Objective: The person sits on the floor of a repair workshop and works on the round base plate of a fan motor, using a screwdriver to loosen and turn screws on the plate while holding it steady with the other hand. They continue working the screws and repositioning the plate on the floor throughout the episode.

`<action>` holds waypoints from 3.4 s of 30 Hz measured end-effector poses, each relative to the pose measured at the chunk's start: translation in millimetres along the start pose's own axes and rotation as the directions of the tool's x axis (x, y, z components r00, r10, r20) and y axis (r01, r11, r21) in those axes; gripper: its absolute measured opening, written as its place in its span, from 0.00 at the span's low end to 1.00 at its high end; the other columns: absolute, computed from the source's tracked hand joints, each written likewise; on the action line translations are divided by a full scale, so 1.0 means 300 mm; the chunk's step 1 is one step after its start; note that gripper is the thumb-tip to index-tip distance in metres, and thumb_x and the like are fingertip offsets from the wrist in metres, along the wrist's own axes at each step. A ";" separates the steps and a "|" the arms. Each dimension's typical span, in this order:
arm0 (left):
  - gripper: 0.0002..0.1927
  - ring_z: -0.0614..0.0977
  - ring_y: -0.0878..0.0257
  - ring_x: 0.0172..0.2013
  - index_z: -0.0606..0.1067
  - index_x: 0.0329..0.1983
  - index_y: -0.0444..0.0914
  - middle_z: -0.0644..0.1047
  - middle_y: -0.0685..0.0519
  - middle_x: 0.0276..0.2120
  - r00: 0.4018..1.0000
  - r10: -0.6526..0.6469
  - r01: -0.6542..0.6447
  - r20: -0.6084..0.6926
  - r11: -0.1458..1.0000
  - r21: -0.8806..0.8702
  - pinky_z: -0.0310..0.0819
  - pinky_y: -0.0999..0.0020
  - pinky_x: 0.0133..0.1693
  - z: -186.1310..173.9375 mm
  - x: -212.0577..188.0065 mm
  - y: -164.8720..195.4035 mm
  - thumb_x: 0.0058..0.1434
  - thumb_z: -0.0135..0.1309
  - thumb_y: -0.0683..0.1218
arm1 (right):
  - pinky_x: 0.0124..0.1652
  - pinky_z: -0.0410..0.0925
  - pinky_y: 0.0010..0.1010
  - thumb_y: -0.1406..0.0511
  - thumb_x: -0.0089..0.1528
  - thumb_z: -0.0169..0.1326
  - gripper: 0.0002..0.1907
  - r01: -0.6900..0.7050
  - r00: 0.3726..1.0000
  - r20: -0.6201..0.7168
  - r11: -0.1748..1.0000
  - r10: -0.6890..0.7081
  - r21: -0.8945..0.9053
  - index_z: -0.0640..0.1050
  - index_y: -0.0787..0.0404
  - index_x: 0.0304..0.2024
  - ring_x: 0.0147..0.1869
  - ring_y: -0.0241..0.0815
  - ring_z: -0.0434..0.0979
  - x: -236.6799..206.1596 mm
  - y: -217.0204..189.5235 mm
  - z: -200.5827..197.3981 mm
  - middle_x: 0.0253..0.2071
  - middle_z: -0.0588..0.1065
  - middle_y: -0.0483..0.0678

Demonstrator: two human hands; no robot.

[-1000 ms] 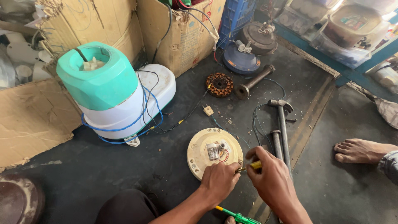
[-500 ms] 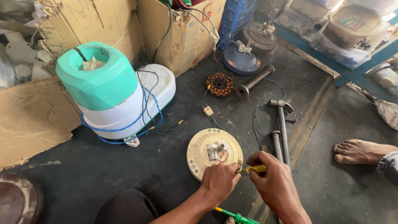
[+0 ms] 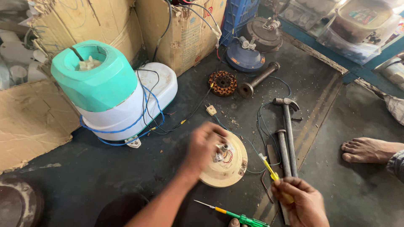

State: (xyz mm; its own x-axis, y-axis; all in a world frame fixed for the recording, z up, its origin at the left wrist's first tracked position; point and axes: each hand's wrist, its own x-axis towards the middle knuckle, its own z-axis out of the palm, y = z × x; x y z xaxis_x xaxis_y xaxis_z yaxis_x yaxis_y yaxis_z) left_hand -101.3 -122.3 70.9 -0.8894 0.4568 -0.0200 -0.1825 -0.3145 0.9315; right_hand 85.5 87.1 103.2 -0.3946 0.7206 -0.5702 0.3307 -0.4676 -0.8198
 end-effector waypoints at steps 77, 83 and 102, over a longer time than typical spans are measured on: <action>0.42 0.81 0.41 0.53 0.83 0.43 0.34 0.80 0.37 0.48 0.845 -0.307 0.505 -0.438 0.190 0.842 0.74 0.49 0.55 -0.101 0.118 -0.151 0.68 0.32 0.73 | 0.41 0.75 0.40 0.60 0.57 0.62 0.17 0.466 0.761 0.185 0.326 -0.622 -0.823 0.85 0.46 0.49 0.37 0.47 0.86 0.001 0.034 0.099 0.35 0.81 0.57; 0.40 0.82 0.38 0.50 0.84 0.38 0.34 0.81 0.37 0.44 0.876 -0.244 0.464 -0.416 0.196 0.864 0.74 0.46 0.53 -0.139 0.135 -0.200 0.69 0.32 0.69 | 0.46 0.73 0.42 0.57 0.60 0.57 0.17 0.334 0.831 0.261 0.065 -0.491 -0.940 0.83 0.41 0.51 0.44 0.51 0.83 0.008 0.076 0.172 0.38 0.81 0.48; 0.38 0.83 0.37 0.42 0.83 0.29 0.33 0.81 0.35 0.35 0.917 -0.115 0.398 -0.382 0.199 0.896 0.77 0.45 0.48 -0.173 0.157 -0.291 0.70 0.33 0.65 | 0.46 0.73 0.42 0.57 0.63 0.57 0.16 0.409 0.806 0.268 0.168 -0.529 -0.897 0.83 0.46 0.52 0.43 0.54 0.83 0.049 0.119 0.249 0.38 0.81 0.53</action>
State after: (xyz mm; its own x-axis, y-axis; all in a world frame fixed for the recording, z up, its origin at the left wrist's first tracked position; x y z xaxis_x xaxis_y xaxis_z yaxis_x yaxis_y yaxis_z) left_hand -149.0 -116.4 -30.3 -0.9548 0.1370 -0.2638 -0.0147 0.8646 0.5023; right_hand 27.6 42.8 61.7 -0.7222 0.6905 -0.0405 0.6635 0.6749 -0.3229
